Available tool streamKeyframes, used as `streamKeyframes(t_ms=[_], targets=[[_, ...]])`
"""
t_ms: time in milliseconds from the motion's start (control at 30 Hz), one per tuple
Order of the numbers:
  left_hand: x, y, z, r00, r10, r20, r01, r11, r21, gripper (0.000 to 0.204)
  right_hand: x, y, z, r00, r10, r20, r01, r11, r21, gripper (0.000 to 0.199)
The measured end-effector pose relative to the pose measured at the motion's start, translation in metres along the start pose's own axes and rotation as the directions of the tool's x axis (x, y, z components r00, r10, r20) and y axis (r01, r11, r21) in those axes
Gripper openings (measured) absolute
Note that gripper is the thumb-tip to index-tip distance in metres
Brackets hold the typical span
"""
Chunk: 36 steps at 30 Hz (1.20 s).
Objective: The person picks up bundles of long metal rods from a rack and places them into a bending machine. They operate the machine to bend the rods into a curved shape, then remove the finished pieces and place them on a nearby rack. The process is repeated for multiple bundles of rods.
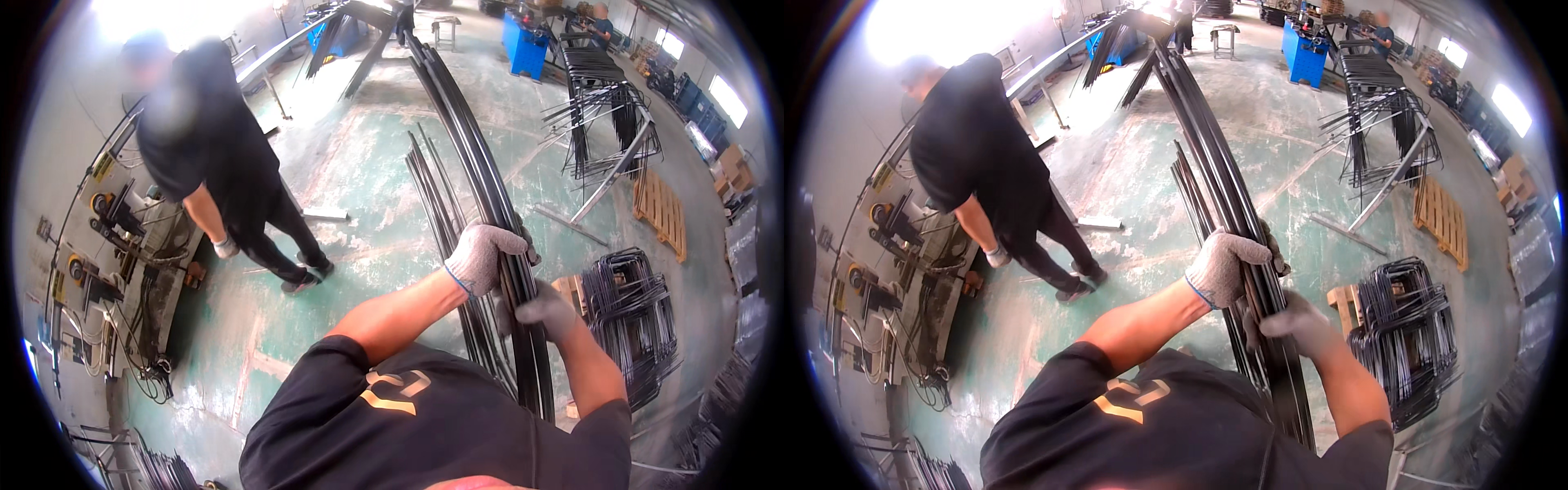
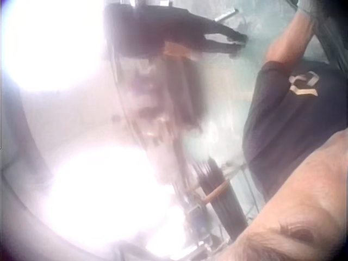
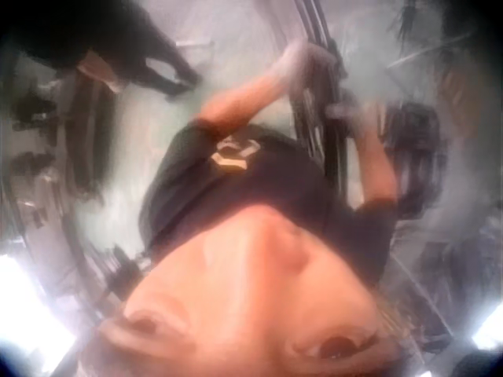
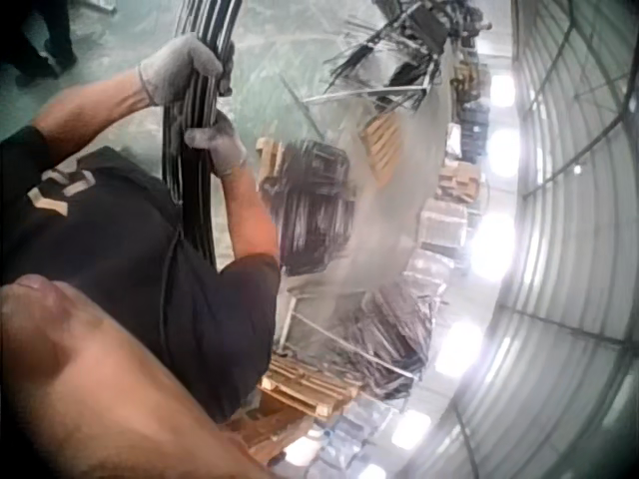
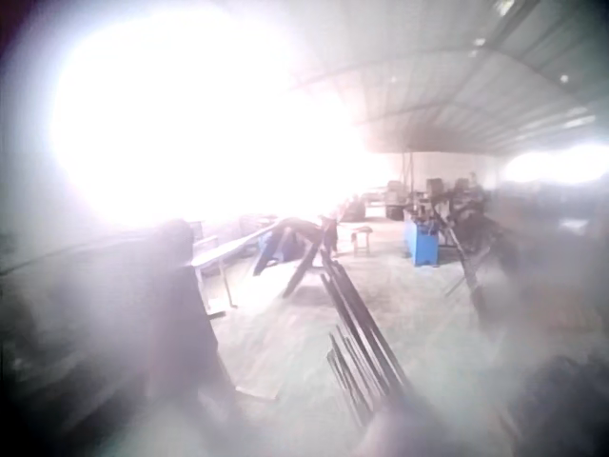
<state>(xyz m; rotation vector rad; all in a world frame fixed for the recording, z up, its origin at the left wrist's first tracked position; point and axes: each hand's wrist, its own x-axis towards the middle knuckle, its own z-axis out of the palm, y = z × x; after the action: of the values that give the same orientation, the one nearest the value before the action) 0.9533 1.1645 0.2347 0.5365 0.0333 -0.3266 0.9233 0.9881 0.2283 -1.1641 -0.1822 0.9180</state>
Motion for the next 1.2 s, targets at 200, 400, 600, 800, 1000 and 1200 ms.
streamKeyframes(t_ms=[200,400,600,800,1000,1200], targets=[[0.091,0.082,-0.025,0.996,0.080,-0.047,-0.077,0.995,0.063,0.026,0.029,0.017,-0.069,0.955,0.257,0.151,-0.285,0.936,0.206,0.060],[0.166,0.166,-0.084,0.925,0.311,-0.219,-0.318,0.948,0.001,0.038,0.177,-0.054,-0.087,0.935,0.340,0.103,-0.340,0.940,-0.021,0.038],[0.207,0.242,-0.115,0.832,0.426,-0.356,-0.454,0.891,0.005,0.034,0.313,-0.139,-0.091,0.876,0.432,0.214,-0.377,0.891,-0.255,0.036],[0.258,0.360,-0.149,0.737,0.595,-0.321,-0.581,0.800,0.147,0.010,0.437,-0.204,-0.071,0.849,0.331,0.412,-0.274,0.942,-0.193,0.041],[0.315,0.471,-0.193,0.769,0.526,-0.362,-0.552,0.833,0.036,0.004,0.491,-0.221,-0.090,0.788,0.409,0.460,-0.460,0.888,-0.001,0.063],[0.361,0.564,-0.240,0.708,0.620,-0.339,-0.639,0.766,0.065,0.004,0.563,-0.258,-0.070,0.879,0.376,0.294,-0.349,0.926,-0.143,0.062]])
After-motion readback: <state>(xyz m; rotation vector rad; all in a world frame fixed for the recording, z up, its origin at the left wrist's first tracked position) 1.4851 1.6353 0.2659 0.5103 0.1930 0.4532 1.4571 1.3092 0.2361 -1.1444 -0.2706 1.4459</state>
